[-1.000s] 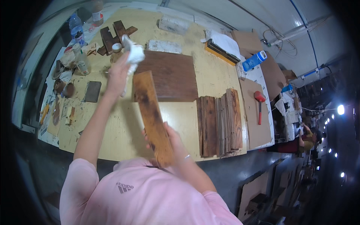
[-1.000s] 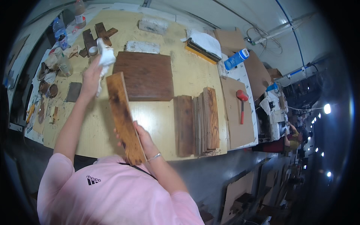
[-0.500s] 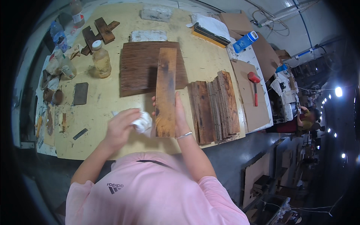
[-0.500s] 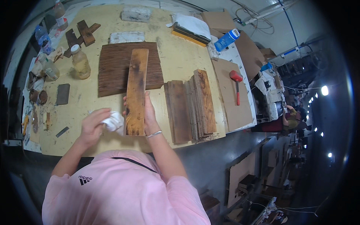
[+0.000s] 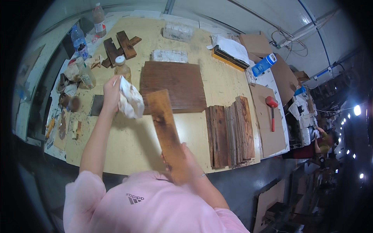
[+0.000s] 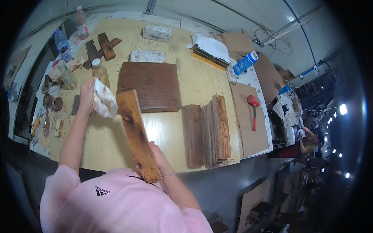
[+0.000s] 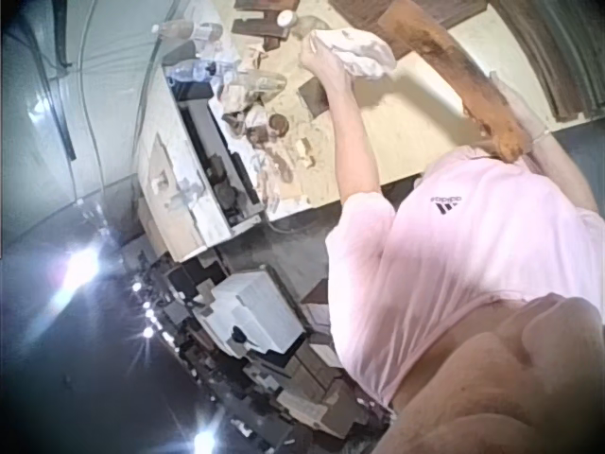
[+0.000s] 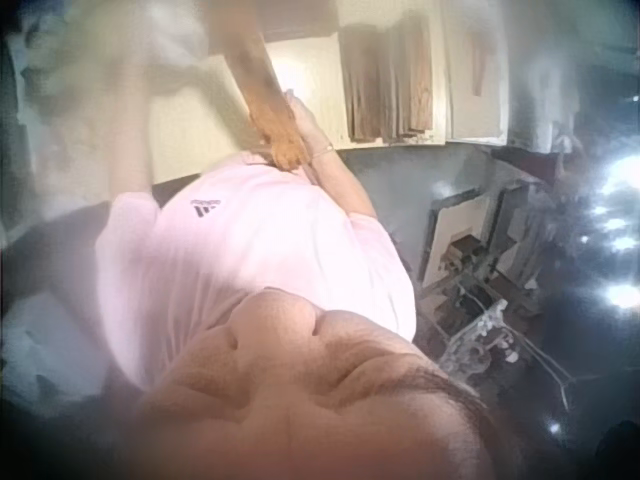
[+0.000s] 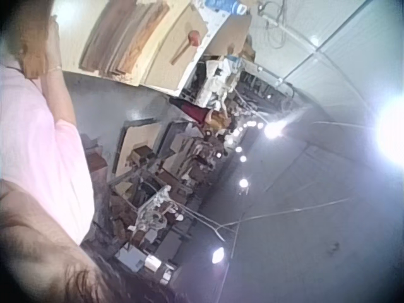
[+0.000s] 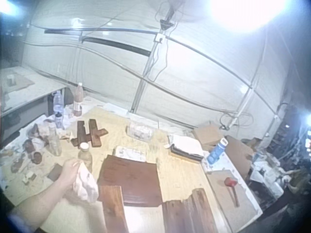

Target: The person rubs wood planks with a cloth and a block, handling one plank at a time from a stack on a workbench.

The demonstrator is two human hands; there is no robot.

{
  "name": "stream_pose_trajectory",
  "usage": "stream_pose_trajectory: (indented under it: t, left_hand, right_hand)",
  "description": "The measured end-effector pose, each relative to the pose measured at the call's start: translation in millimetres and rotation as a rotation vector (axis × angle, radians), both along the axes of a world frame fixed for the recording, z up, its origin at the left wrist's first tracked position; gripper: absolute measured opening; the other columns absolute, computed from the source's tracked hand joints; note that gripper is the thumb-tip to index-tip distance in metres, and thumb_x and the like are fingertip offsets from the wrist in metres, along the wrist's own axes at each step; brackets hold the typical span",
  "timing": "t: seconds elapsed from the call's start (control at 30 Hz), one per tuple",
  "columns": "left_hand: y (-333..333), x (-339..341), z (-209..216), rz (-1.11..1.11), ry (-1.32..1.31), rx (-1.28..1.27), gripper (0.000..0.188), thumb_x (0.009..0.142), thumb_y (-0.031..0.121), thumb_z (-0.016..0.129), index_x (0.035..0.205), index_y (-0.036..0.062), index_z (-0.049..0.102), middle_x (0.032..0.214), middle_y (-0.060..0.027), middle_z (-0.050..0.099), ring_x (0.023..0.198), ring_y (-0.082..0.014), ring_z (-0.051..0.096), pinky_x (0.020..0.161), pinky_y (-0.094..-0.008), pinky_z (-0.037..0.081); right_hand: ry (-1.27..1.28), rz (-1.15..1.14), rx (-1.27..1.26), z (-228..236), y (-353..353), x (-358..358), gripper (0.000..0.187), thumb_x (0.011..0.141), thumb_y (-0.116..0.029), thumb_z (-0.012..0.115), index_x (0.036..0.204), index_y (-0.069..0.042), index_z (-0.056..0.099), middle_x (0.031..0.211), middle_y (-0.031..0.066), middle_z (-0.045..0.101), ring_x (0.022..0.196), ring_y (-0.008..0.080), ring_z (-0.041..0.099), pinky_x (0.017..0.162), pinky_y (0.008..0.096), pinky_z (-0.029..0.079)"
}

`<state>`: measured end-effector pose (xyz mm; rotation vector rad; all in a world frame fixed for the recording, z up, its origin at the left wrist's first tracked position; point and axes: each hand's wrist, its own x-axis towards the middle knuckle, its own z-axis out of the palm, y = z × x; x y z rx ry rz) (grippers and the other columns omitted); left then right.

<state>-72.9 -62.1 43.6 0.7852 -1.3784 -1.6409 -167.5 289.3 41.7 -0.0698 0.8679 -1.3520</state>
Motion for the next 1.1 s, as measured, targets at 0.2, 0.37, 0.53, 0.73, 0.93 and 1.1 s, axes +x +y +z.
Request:
stream_pose_trajectory:
  t: [0.2,0.37,0.53,0.73,0.93,1.1]
  left_hand:
    - [88.3,13.9,27.3,-0.371,0.066,0.09,0.021,0.097,0.009,0.058,0.113,-0.0032,0.064,0.094,-0.0042,0.069,0.079,-0.0092,0.065,0.072,-0.0254,0.054]
    - [99.4,17.3,38.9,-0.441,0.153,0.186,0.026,0.093,0.004,0.062,0.117,-0.005,0.064,0.101,-0.0068,0.07,0.085,-0.0098,0.066,0.075,-0.0257,0.054]
    - [95.6,17.6,25.3,-0.492,0.138,0.275,0.025,0.094,0.004,0.061,0.117,-0.0046,0.064,0.101,-0.007,0.07,0.087,-0.0109,0.067,0.076,-0.0263,0.054]
    - [97.4,16.1,5.8,-0.561,0.086,0.275,0.025,0.096,0.006,0.059,0.117,-0.0044,0.064,0.1,-0.0055,0.07,0.085,-0.0107,0.066,0.076,-0.0267,0.054]
    - [111.3,8.3,14.0,-0.534,0.072,0.24,0.023,0.093,0.007,0.062,0.113,-0.0045,0.065,0.096,-0.0051,0.07,0.082,-0.0104,0.065,0.073,-0.0269,0.054]
    - [105.9,4.8,4.7,-0.578,0.013,0.269,0.021,0.088,0.006,0.068,0.107,-0.0043,0.066,0.095,-0.0055,0.07,0.082,-0.0104,0.065,0.073,-0.0269,0.054]
  right_hand:
    - [-0.051,0.038,-0.002,-1.7,-3.1,-6.3,0.072,0.097,-0.067,0.031,0.135,-0.008,0.05,0.112,0.0116,0.063,0.093,0.0208,0.062,0.074,0.0374,0.052]
    - [-0.044,0.123,-0.006,-7.3,-5.4,-9.5,0.073,0.097,-0.067,0.029,0.138,-0.01,0.048,0.118,0.0104,0.061,0.1,0.0213,0.059,0.08,0.0378,0.049]
    - [-0.024,0.1,-0.077,-3.9,1.7,-15.5,0.066,0.098,-0.06,0.039,0.135,-0.007,0.051,0.116,0.0109,0.063,0.099,0.0207,0.062,0.081,0.037,0.052]
    - [0.35,0.076,-0.072,4.0,14.8,-35.5,0.053,0.099,-0.048,0.053,0.119,0.001,0.059,0.104,0.0108,0.069,0.088,0.0158,0.067,0.077,0.0285,0.055]
    - [0.205,0.023,-0.052,3.7,27.4,-29.1,0.053,0.105,-0.045,0.037,0.131,-0.002,0.053,0.111,0.0127,0.066,0.096,0.0214,0.064,0.08,0.037,0.053]
    - [0.019,0.05,-0.041,1.9,18.9,-17.9,0.065,0.103,-0.055,0.026,0.134,-0.004,0.05,0.11,0.0139,0.066,0.092,0.0221,0.064,0.076,0.0383,0.052]
